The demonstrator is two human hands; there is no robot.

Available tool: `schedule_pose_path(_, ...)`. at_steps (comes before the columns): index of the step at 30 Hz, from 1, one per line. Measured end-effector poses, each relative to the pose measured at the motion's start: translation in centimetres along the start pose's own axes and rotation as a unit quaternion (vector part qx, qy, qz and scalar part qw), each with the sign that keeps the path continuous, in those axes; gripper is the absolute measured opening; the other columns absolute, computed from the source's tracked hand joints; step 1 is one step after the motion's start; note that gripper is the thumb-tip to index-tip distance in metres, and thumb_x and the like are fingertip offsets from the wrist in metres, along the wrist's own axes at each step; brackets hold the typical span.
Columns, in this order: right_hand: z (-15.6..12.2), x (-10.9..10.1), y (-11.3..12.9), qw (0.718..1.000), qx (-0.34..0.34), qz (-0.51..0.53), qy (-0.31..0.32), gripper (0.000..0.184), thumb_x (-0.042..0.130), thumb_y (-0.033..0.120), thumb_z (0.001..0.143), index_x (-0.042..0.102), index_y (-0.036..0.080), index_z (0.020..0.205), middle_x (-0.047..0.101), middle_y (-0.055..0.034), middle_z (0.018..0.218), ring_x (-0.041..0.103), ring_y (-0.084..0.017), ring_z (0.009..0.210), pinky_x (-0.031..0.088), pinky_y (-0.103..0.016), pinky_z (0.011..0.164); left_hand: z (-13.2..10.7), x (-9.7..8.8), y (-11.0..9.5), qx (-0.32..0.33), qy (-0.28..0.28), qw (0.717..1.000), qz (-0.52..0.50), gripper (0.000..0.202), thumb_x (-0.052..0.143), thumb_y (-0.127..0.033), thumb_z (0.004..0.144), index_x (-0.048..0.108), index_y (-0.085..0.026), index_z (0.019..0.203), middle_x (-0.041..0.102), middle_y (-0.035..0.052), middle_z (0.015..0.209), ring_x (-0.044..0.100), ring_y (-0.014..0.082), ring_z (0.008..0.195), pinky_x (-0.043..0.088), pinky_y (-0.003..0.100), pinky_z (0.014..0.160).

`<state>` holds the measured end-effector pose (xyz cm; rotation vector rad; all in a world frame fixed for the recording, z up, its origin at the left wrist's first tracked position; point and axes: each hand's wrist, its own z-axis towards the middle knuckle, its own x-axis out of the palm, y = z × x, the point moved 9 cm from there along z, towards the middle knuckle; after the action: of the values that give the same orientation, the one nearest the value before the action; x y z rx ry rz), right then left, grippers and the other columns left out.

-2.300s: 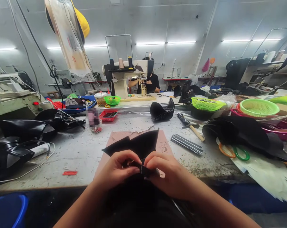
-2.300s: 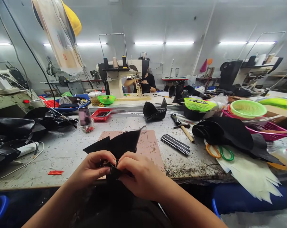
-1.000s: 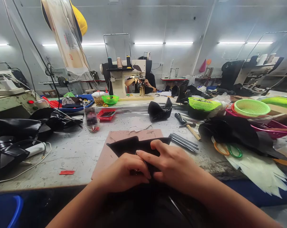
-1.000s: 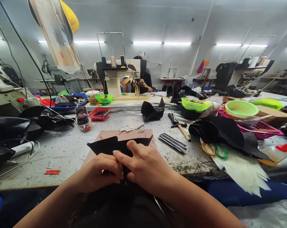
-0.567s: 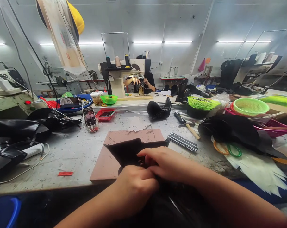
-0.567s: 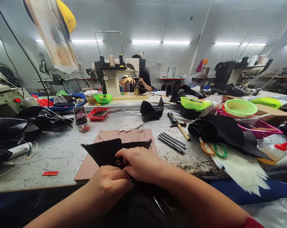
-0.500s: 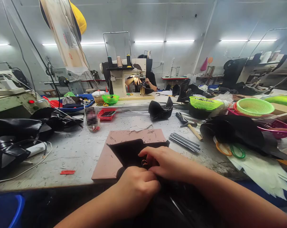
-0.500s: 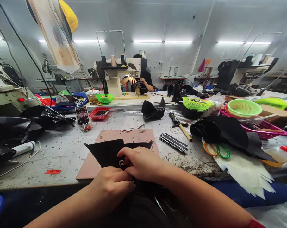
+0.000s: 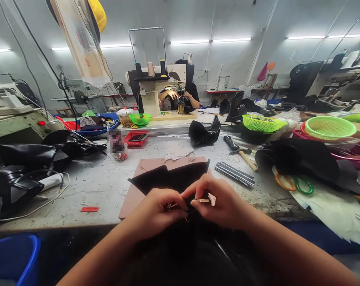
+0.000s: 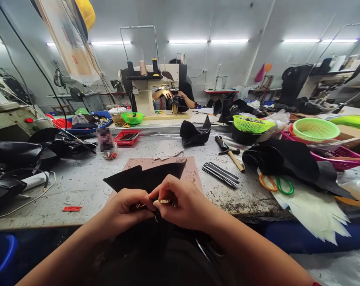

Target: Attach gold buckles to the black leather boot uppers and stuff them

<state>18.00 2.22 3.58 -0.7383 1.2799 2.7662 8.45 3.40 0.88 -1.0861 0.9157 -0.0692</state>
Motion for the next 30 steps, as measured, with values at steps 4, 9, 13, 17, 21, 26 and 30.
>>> schedule_pose_path(4,0.2,0.8,-0.9,0.977,0.063,0.188,0.08,0.028,0.055,0.044,0.081,0.056,0.015,0.078,0.066,-0.0089,0.089,0.06,-0.015,0.074,0.049,-0.029,0.064,-0.2,-0.3,0.0,-0.012,0.0,1.0,-0.026,0.007,0.058,-0.014,0.074,0.065,-0.016,0.075,0.067,0.0003,0.073,0.059,0.0126,0.067,0.045,0.021,0.062)
schedule_pose_path(9,-0.3,1.3,-3.2,0.958,0.162,0.226,0.072,0.024,0.065,0.032,0.075,0.061,0.016,0.092,0.058,-0.0022,0.079,0.052,-0.008,0.061,0.044,-0.02,0.051,-0.1,-0.7,0.1,-0.018,-0.01,0.999,-0.03,0.008,0.058,-0.015,0.073,0.065,-0.016,0.076,0.067,0.001,0.073,0.059,0.0132,0.067,0.046,0.022,0.062)
schedule_pose_path(13,-0.7,0.9,-3.8,0.967,0.164,0.197,0.011,0.027,0.07,0.025,0.068,0.06,0.018,0.092,0.053,-0.0012,0.086,0.051,-0.008,0.065,0.043,-0.019,0.05,0.0,-0.6,0.4,-0.014,-0.004,0.999,-0.038,0.008,0.059,-0.015,0.073,0.065,-0.017,0.076,0.067,0.0004,0.074,0.059,0.013,0.068,0.046,0.021,0.063)
schedule_pose_path(17,-1.6,1.1,-5.1,0.946,0.248,0.209,0.002,0.026,0.073,0.02,0.062,0.056,0.016,0.082,0.053,0.0044,0.066,0.048,-0.006,0.054,0.038,-0.018,0.046,0.0,-0.6,0.4,-0.012,0.0,1.0,-0.016,0.009,0.056,-0.014,0.075,0.064,-0.017,0.076,0.066,-0.0001,0.074,0.058,0.0123,0.067,0.044,0.021,0.062)
schedule_pose_path(21,-2.6,1.9,-6.3,0.911,0.325,0.252,0.031,0.028,0.075,0.019,0.059,0.053,0.015,0.076,0.053,0.0075,0.054,0.047,-0.005,0.048,0.035,-0.017,0.044,-0.1,-0.7,0.3,-0.01,-0.008,0.999,0.029,0.008,0.055,-0.015,0.077,0.063,-0.017,0.075,0.063,-0.0008,0.07,0.055,0.0109,0.063,0.042,0.019,0.059)
schedule_pose_path(26,-2.2,1.7,-6.7,0.881,0.324,0.344,-0.011,0.032,0.077,0.029,0.057,0.056,0.014,0.076,0.056,0.0068,0.051,0.05,-0.005,0.047,0.037,-0.018,0.046,-0.1,0.5,-0.4,0.035,0.032,0.996,0.077,0.011,0.053,-0.016,0.082,0.063,-0.018,0.078,0.062,-0.0001,0.075,0.056,0.0104,0.066,0.041,0.019,0.061)
schedule_pose_path(30,-1.8,2.4,-6.3,0.88,0.326,0.346,0.009,0.027,0.075,0.025,0.058,0.063,0.014,0.079,0.063,0.003,0.06,0.057,-0.008,0.054,0.043,-0.02,0.052,-0.1,1.0,-0.7,0.058,0.044,0.994,0.082,0.015,0.049,-0.016,0.085,0.062,-0.017,0.077,0.061,0.0012,0.075,0.056,0.0107,0.068,0.041,0.019,0.061)
